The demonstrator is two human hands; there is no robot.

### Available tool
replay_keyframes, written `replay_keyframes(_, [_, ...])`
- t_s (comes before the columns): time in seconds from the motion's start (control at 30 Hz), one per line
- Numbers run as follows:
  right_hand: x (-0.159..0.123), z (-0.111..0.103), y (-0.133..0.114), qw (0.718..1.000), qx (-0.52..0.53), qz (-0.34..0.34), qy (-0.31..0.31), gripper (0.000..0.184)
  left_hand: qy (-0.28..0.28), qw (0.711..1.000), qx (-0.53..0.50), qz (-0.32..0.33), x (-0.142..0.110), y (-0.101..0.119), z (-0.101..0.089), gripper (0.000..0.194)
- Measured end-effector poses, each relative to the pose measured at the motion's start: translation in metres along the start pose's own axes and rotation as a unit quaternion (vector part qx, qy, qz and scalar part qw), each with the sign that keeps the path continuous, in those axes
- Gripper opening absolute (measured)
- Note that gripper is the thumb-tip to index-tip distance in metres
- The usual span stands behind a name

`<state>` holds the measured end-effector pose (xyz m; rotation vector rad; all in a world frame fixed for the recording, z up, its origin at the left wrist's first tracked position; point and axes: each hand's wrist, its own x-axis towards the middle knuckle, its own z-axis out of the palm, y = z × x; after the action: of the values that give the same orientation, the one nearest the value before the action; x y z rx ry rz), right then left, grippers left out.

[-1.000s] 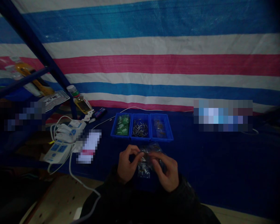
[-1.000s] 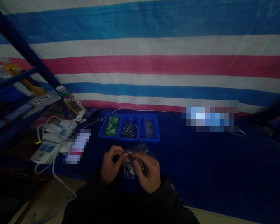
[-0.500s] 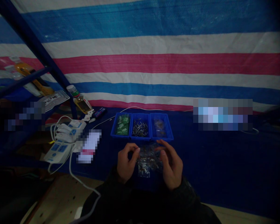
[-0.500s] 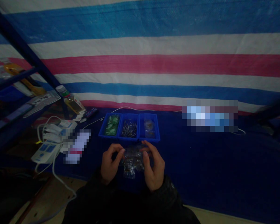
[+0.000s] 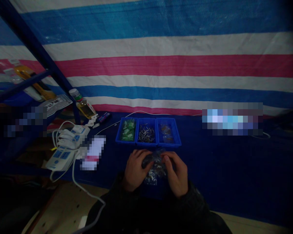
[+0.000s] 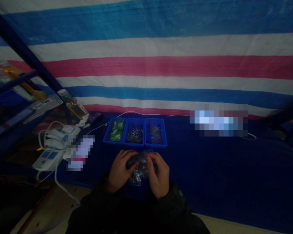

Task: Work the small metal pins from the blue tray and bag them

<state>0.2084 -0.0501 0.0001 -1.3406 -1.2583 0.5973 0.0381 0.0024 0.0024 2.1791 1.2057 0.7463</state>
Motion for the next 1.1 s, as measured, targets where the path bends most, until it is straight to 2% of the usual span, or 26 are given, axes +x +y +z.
replay_keyframes(0.2, [0.0,-0.001,0.0,1.0,-0.005,0.007,-0.006,0.022,0.027,0.999,-0.029,-0.012,0.001,-0.003,0.0,0.017])
replay_keyframes(0.4, [0.0,0.002,-0.001,1.0,-0.007,0.006,-0.025,0.017,0.108,0.991,-0.074,-0.024,0.001,0.0,-0.007,0.013])
replay_keyframes(0.47, [0.0,0.004,-0.001,0.999,-0.011,-0.001,-0.031,0.015,0.117,0.988,-0.097,-0.013,-0.001,0.002,-0.008,0.011])
replay_keyframes(0.67, [0.001,0.007,0.0,0.998,-0.022,-0.038,-0.05,0.017,0.092,0.986,-0.137,0.007,-0.006,0.005,-0.009,0.011])
replay_keyframes(0.8, [0.001,0.008,0.002,0.998,-0.029,-0.036,-0.047,0.019,0.078,0.986,-0.148,0.025,-0.006,0.006,-0.01,0.012])
replay_keyframes(1.1, [-0.002,0.009,-0.001,0.994,-0.022,-0.057,-0.09,0.013,0.059,0.985,-0.159,0.031,-0.006,0.006,-0.01,0.008])
